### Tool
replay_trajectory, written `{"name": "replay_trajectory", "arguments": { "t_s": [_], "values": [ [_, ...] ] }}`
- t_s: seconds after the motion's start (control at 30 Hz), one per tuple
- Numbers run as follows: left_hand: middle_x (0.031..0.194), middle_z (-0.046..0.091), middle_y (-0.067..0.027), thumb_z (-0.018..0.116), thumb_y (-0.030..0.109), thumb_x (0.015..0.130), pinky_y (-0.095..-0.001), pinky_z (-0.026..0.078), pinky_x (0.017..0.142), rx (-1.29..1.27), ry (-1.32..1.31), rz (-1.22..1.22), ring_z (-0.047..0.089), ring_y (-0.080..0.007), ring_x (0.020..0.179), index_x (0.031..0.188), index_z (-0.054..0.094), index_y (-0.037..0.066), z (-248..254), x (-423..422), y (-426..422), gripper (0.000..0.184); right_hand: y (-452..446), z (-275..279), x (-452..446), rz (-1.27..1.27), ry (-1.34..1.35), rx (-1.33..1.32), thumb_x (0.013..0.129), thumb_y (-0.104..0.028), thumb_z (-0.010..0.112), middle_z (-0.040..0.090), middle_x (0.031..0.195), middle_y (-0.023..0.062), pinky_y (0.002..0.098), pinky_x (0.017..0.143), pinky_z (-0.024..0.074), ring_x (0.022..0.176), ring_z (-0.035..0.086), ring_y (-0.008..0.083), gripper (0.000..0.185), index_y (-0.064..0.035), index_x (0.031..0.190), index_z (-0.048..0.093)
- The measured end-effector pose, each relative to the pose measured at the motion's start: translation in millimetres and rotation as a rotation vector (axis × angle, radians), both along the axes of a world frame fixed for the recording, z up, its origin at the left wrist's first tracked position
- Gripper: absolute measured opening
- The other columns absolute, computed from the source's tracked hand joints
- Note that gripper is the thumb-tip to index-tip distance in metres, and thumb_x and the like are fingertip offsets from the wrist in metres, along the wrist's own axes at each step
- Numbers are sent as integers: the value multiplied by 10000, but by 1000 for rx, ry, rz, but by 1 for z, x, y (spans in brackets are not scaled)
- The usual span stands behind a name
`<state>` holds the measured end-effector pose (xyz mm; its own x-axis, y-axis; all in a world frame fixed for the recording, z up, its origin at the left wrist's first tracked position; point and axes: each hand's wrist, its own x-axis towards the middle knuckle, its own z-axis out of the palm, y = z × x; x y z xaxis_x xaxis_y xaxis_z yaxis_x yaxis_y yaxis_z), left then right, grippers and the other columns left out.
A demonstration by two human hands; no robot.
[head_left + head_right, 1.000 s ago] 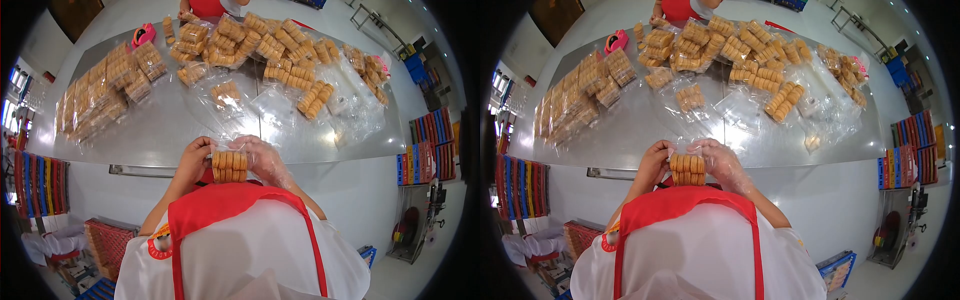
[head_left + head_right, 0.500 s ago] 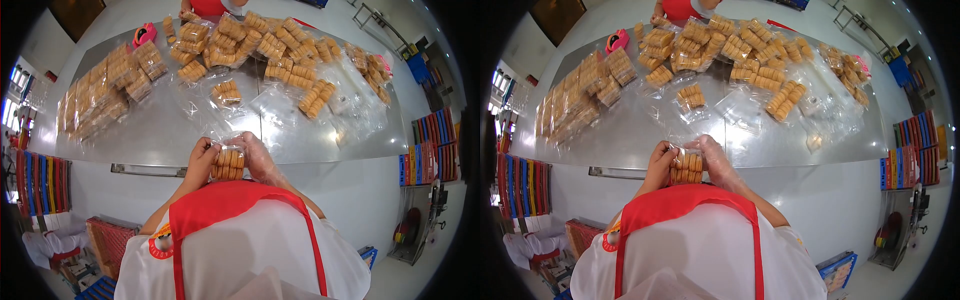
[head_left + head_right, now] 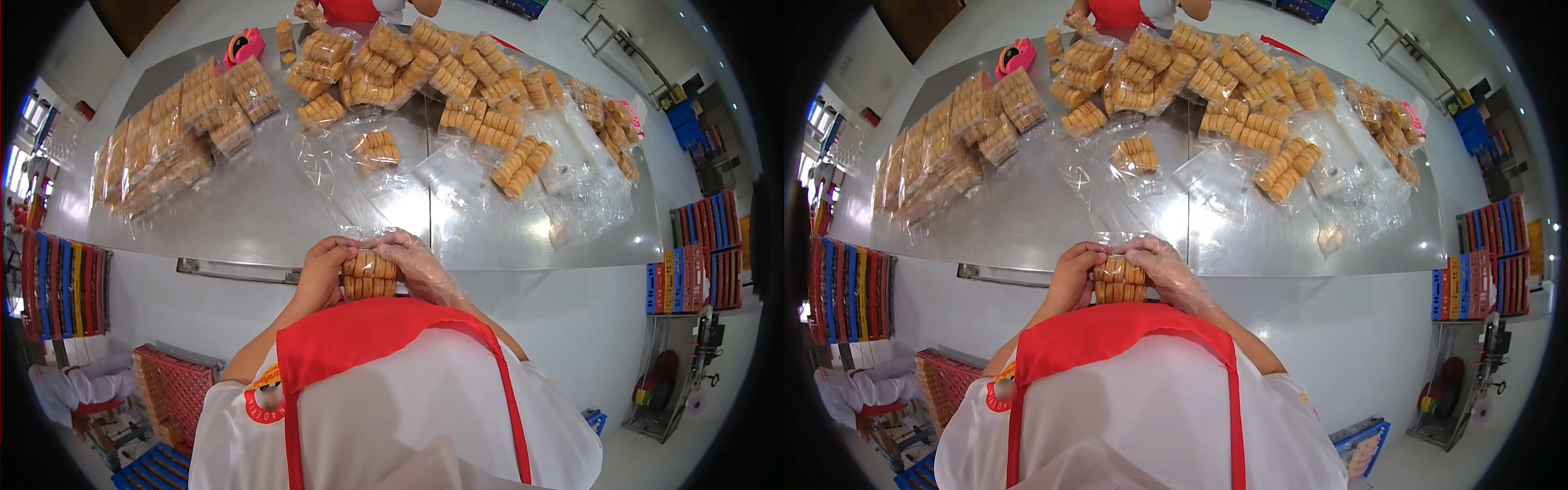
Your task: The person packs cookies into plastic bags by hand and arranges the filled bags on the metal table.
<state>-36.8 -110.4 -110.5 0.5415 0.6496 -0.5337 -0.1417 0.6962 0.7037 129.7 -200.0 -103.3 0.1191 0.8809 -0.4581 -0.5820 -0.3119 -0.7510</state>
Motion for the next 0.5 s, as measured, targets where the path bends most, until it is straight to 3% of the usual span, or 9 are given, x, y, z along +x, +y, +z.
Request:
{"name": "replay_trajectory", "arguments": {
  "t_s": [0.23,0.43,0.5],
  "values": [
    [1024,637,-138,581,-7,853,-358,530,870,-96,-12,-36,619,-222,946,1039,628,-40,9,-7,4,195,-3,-11,0,30,25,-5,930,-83,582,674,1078,95,348,895,529,956,640,177,109,-34,1006,643],
    [1124,619,-100,596,-46,867,-341,506,902,27,-150,-345,589,-201,1080,1144,653,23,6,-34,0,291,-11,8,8,124,11,-98,921,-90,557,673,1092,102,357,918,523,997,644,192,165,-20,1043,642],
    [1174,587,-66,589,-56,869,-309,525,828,205,-136,-322,595,-184,1040,1137,654,21,-4,-31,-1,286,-11,-2,5,85,0,-59,918,-96,568,668,1111,106,363,920,523,1008,643,200,171,-16,1050,642]
  ]
}}
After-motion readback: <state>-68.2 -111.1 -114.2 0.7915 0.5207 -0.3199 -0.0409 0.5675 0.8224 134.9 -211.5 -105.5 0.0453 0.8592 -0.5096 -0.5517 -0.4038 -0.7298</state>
